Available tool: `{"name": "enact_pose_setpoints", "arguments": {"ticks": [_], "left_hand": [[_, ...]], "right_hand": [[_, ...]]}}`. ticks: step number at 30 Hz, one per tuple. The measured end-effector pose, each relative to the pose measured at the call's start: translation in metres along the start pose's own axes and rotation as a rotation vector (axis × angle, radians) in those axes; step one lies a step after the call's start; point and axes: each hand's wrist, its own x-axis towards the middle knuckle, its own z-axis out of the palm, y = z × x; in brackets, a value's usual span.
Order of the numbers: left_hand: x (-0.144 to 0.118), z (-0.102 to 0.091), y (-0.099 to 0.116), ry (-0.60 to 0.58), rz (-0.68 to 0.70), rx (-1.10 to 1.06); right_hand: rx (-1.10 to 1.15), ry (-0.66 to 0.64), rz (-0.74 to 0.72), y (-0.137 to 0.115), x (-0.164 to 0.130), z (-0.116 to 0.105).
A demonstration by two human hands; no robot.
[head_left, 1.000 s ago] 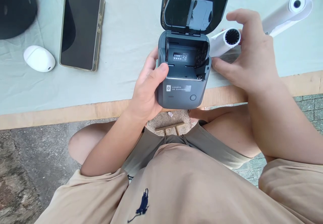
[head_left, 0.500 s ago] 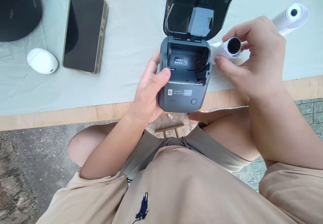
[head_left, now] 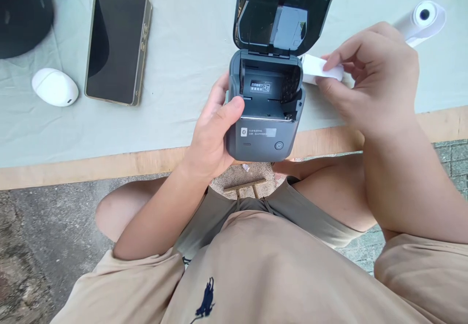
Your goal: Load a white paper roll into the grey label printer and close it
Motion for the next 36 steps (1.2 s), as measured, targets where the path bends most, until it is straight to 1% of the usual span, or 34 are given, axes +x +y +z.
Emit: {"name": "enact_pose_setpoints", "arguments": {"ticks": [6, 12, 19, 24, 28, 33, 36], "left_hand": [[0.000, -0.003, 0.000, -0.021, -0.015, -0.036], [0.001, -0.004, -0.003, -0.031, 0.022, -0.039], [0.004, -0.009, -0.004, -0.101, 0.026, -0.041], [0.005, -0.009, -0.004, -0.098, 0.033, -0.038], [0.005, -0.009, -0.005, -0.104, 0.041, -0.043], [0.004, -0.008, -0.005, -0.097, 0.036, -0.035], [0.003, -0.007, -0.004, -0.090, 0.036, -0.025]], "right_hand": [[-0.106, -0.016, -0.114, 0.002, 0.001, -0.001], [-0.257, -0.011, -0.164, 0.004, 0.001, 0.001], [-0.336, 0.028, -0.263, 0.013, 0.006, 0.005], [-0.439, 0.083, -0.289, 0.020, 0.006, 0.007], [-0.511, 0.114, -0.281, 0.022, 0.006, 0.011], [-0.518, 0.063, -0.264, 0.016, 0.005, 0.011], [-0.517, 0.034, -0.224, 0.014, 0.004, 0.010]]}}
